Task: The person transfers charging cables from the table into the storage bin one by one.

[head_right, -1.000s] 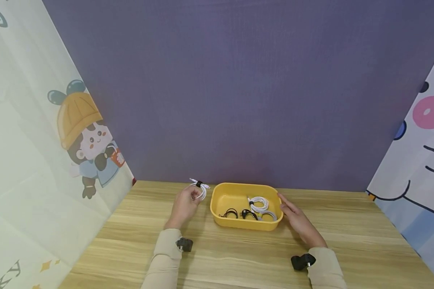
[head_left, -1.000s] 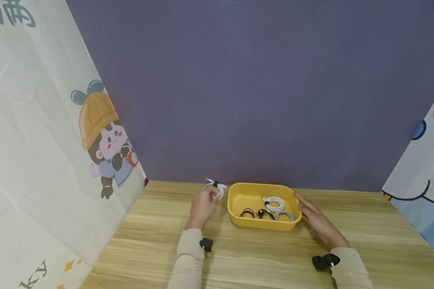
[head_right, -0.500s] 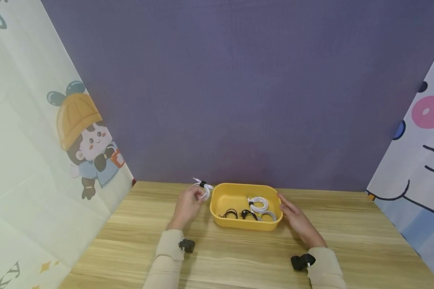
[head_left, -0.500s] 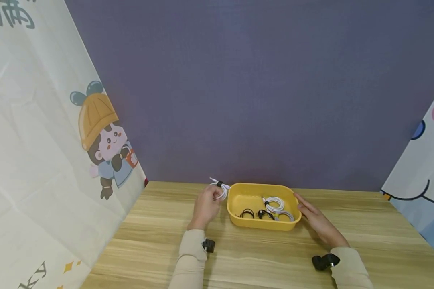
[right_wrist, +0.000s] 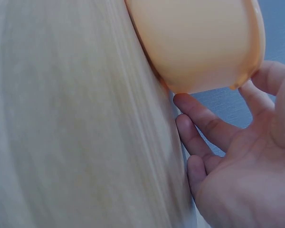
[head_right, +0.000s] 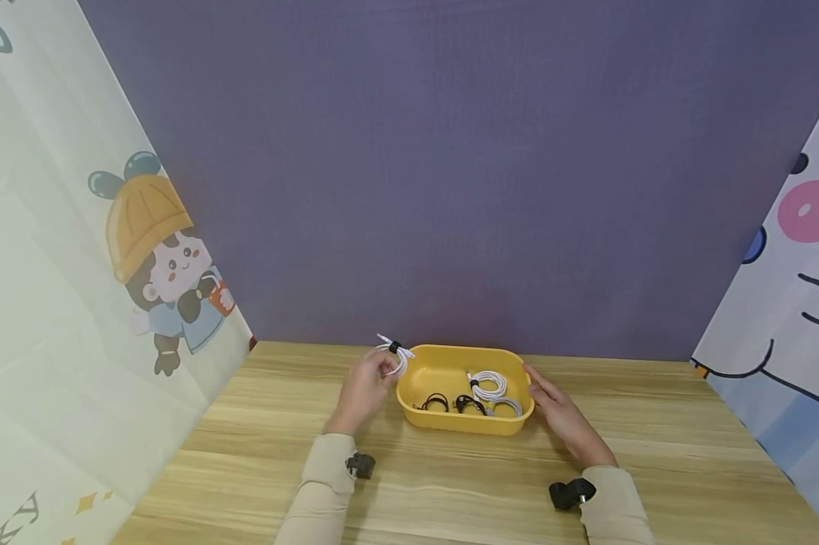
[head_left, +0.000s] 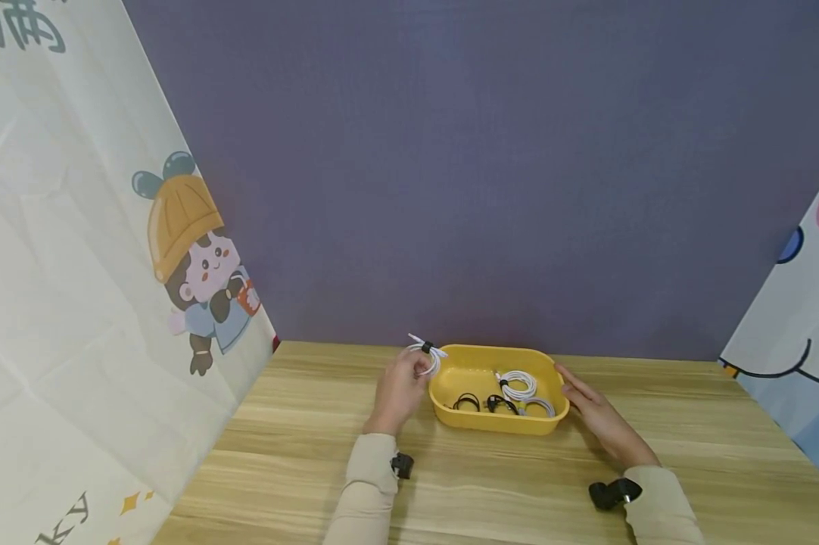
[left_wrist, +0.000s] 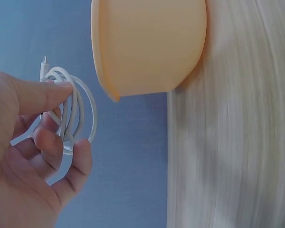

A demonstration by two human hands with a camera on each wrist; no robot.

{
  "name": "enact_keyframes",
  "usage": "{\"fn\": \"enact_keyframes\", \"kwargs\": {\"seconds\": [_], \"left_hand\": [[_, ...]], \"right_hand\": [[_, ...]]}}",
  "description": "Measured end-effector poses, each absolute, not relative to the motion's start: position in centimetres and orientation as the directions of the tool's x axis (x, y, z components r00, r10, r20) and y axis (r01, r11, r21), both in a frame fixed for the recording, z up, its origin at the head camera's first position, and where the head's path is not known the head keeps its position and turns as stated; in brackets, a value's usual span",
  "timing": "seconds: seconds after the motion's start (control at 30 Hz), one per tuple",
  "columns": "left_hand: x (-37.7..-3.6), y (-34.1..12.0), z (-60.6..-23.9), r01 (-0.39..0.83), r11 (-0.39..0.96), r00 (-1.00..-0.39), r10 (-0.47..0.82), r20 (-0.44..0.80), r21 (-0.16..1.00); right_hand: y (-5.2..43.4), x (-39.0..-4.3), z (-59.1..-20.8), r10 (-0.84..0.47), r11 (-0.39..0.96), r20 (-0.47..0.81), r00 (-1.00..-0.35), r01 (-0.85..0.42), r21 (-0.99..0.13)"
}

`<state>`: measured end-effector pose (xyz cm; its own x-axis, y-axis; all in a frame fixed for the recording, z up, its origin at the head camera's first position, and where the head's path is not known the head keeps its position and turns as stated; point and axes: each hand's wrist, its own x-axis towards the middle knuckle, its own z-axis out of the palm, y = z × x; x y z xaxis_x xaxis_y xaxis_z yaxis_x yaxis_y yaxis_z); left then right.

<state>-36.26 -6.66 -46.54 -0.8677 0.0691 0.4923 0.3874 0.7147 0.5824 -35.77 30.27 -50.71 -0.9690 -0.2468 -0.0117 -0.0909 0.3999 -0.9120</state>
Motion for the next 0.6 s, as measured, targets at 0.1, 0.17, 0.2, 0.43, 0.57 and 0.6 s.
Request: {"fn": "enact_keyframes", "kwargs": {"seconds": [0.1, 0.17, 0.2, 0.43, 0.57, 0.6], "left_hand": [[-36.20, -6.41, -46.54, 0.399, 0.722, -0.858, 0.077, 0.507, 0.566], [-36.16, -6.28, -46.56, 0.405, 0.727, -0.853, 0.082, 0.515, 0.555], [-36.14, -6.22, -46.55, 0.406, 0.729, -0.852, 0.083, 0.517, 0.551], [-36.05, -5.87, -46.50, 0.409, 0.739, -0.852, 0.100, 0.513, 0.535], [-36.08, -5.67, -46.57, 0.433, 0.747, -0.832, 0.116, 0.542, 0.505], [-36.10, -5.61, -46.60, 0.441, 0.747, -0.826, 0.120, 0.551, 0.497]], "right_hand": [[30.24, -35.72, -50.65, -0.246, 0.402, -0.014, -0.969, -0.089, -0.911], [30.21, -35.70, -50.64, -0.244, 0.403, -0.015, -0.970, -0.087, -0.911], [30.19, -35.69, -50.64, -0.244, 0.402, -0.016, -0.970, -0.087, -0.911], [30.17, -35.72, -50.68, -0.247, 0.407, -0.017, -0.969, -0.088, -0.909], [30.22, -35.75, -50.69, -0.243, 0.406, -0.022, -0.970, -0.081, -0.910], [30.21, -35.73, -50.68, -0.241, 0.407, -0.024, -0.970, -0.079, -0.910]]}}
